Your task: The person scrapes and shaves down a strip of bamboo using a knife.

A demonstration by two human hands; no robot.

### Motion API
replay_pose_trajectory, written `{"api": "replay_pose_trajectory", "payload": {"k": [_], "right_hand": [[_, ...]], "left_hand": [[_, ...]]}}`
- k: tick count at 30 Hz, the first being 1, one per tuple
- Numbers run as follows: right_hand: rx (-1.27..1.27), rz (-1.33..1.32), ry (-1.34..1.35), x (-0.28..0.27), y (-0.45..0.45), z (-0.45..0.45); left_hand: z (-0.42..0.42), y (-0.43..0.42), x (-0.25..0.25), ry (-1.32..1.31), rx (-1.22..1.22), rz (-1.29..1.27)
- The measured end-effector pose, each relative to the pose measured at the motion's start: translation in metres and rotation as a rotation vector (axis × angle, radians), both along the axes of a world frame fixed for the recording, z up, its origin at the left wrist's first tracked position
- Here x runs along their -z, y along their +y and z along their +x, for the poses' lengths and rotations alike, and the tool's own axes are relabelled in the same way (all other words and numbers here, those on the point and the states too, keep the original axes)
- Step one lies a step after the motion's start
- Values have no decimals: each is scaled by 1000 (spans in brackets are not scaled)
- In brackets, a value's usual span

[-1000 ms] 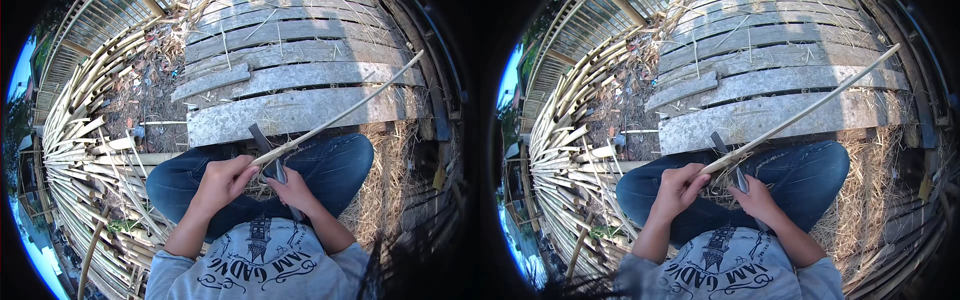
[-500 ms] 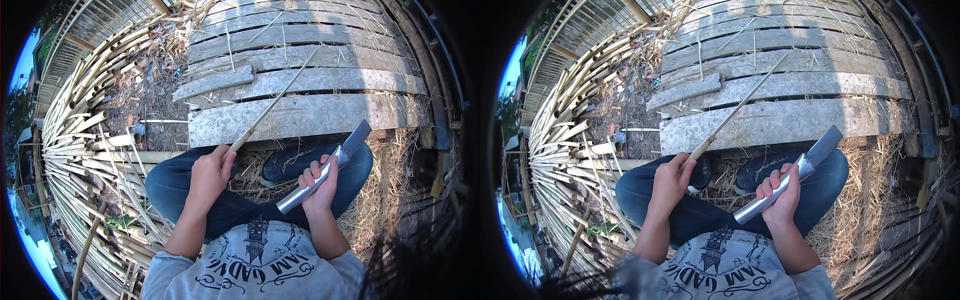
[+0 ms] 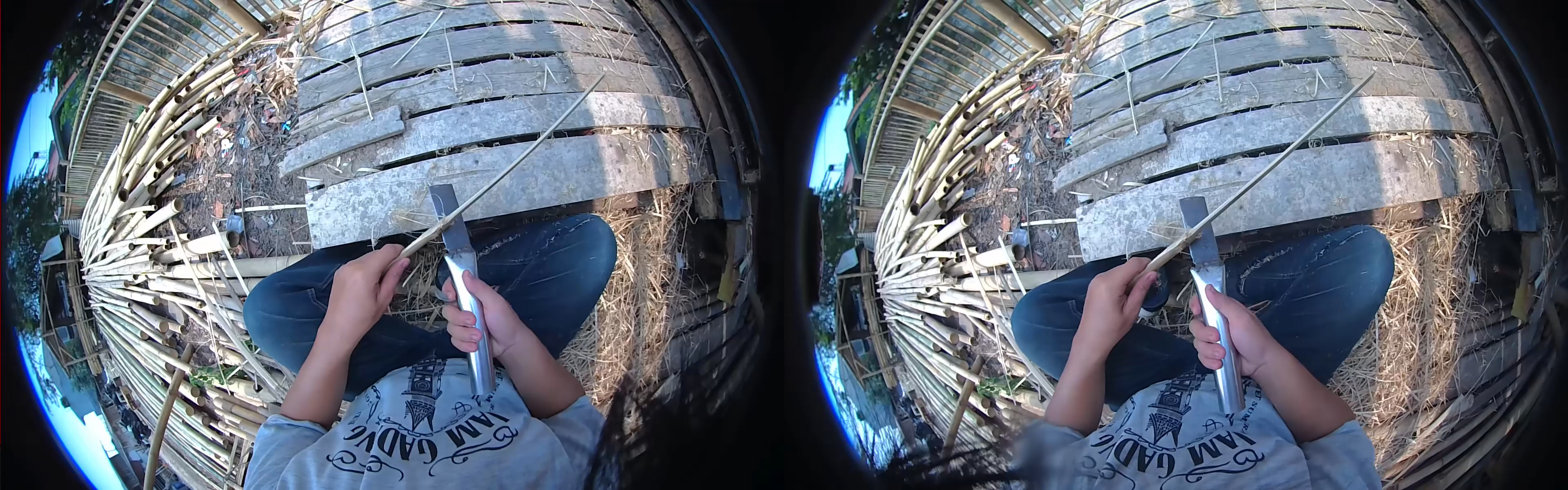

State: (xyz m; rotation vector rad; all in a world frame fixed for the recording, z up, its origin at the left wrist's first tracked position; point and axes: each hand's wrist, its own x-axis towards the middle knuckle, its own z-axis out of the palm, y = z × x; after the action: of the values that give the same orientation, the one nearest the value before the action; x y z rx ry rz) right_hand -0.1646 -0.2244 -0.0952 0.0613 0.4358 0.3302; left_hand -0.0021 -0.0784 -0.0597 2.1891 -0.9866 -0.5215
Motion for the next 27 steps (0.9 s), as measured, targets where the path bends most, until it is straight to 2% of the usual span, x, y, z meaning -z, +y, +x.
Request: {"api": "replay_pose_trajectory", "payload": {"k": [1,3,5,7,8,10,13,15,17,19,23,24,25,27], "right_hand": [[9,3,0,0,1,0],[-144,-148,25,-1,0,-3],[-76,-187,96,-3,5,-5],[52,-259,216,-3,11,-4],[142,-241,227,1,11,-5],[217,-225,172,1,4,-8],[223,-221,77,-7,-1,-9],[84,-149,57,-16,-1,-6],[89,-82,46,-18,3,-3],[-46,-513,179,-23,5,3],[-127,-611,164,-12,-6,0],[-157,-773,176,-14,-8,1],[-157,-772,178,-12,-9,0],[-125,-961,111,-6,-10,-2]], "left_hand": [[2,-1,1,-38,17,-27],[5,-2,6,-134,49,-51],[3,-3,6,-231,69,-74],[1,-4,1,34,-17,-11],[0,-4,1,32,-17,-9],[-2,-3,1,202,-85,-13],[-2,-4,2,78,-42,33],[-4,-3,7,76,-17,4],[-5,-2,8,71,1,-22],[-4,1,6,246,-42,11],[-1,8,13,331,-9,-27],[-2,8,12,507,-64,-86],[-3,8,12,685,-120,-144],[1,6,-1,771,-121,-204]]}}
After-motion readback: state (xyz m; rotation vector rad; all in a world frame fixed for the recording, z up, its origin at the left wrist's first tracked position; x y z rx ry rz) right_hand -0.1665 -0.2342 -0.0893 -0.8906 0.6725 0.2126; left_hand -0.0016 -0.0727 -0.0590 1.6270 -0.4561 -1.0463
